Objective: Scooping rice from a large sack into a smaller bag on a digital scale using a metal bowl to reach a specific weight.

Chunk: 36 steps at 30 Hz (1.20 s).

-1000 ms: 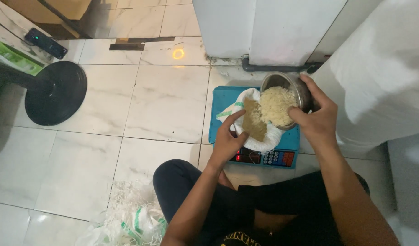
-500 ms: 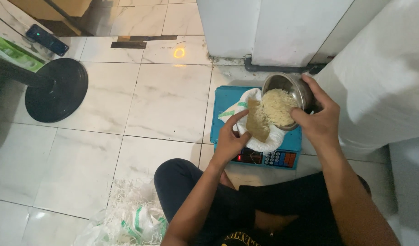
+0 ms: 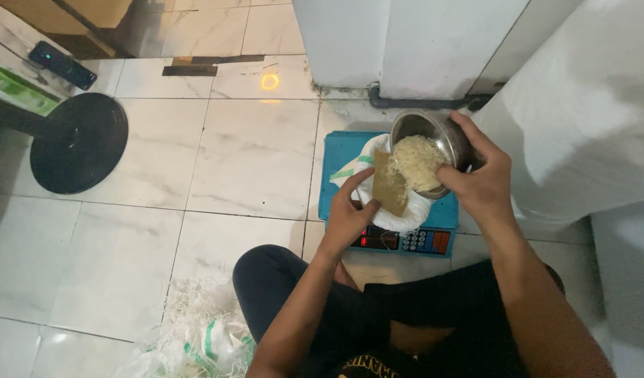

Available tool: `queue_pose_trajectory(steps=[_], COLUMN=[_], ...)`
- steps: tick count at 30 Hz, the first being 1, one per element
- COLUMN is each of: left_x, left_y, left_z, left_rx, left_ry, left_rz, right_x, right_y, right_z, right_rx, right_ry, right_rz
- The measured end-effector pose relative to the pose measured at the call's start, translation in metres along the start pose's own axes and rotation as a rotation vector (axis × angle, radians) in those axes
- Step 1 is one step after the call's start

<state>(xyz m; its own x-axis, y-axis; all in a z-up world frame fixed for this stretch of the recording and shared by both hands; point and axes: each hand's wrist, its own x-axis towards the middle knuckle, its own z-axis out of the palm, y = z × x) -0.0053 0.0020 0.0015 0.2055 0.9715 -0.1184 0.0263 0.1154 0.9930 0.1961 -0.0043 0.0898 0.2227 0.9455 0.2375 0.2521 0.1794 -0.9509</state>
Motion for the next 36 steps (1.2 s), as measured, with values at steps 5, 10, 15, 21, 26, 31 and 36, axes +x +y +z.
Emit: queue_pose_trajectory(steps=[5,10,15,21,26,31,36], left_x=[0.0,0.002,0.003,0.0,-0.006,-0.001,0.003], left_y=[0.003,-0.002,-0.006,0.008,0.02,0.008,-0.01], left_z=[0.002,0.002,0.004,0.011,0.018,0.007,0.001], left_rx=[0.023,0.059,0.082,0.079,0.051,0.05,0.102], left_ry=[0.003,0.055,0.059,0.052,0.048,0.052,0.021], left_rz=[-0.013,-0.04,-0.001,0.043,0.078,0.1,0.085], right_x=[0.003,0.006,0.006,0.006,0.006,0.009,0.008], right_y=[0.017,0.014,0.018,0.015,0.015,0.025,0.015], right_z=[-0.004,-0.005,-0.007,-0.009,-0.01,-0.009,-0.007], right_rx=[-0.017,0.041,0.048,0.032,0.021,-0.011,-0.016], right_ry=[0.009,0.025,0.012,0.006,-0.005,-0.015,-0.018], right_rz=[0.01,-0.017,-0.055,-0.101,-0.141,-0.171,-0.179])
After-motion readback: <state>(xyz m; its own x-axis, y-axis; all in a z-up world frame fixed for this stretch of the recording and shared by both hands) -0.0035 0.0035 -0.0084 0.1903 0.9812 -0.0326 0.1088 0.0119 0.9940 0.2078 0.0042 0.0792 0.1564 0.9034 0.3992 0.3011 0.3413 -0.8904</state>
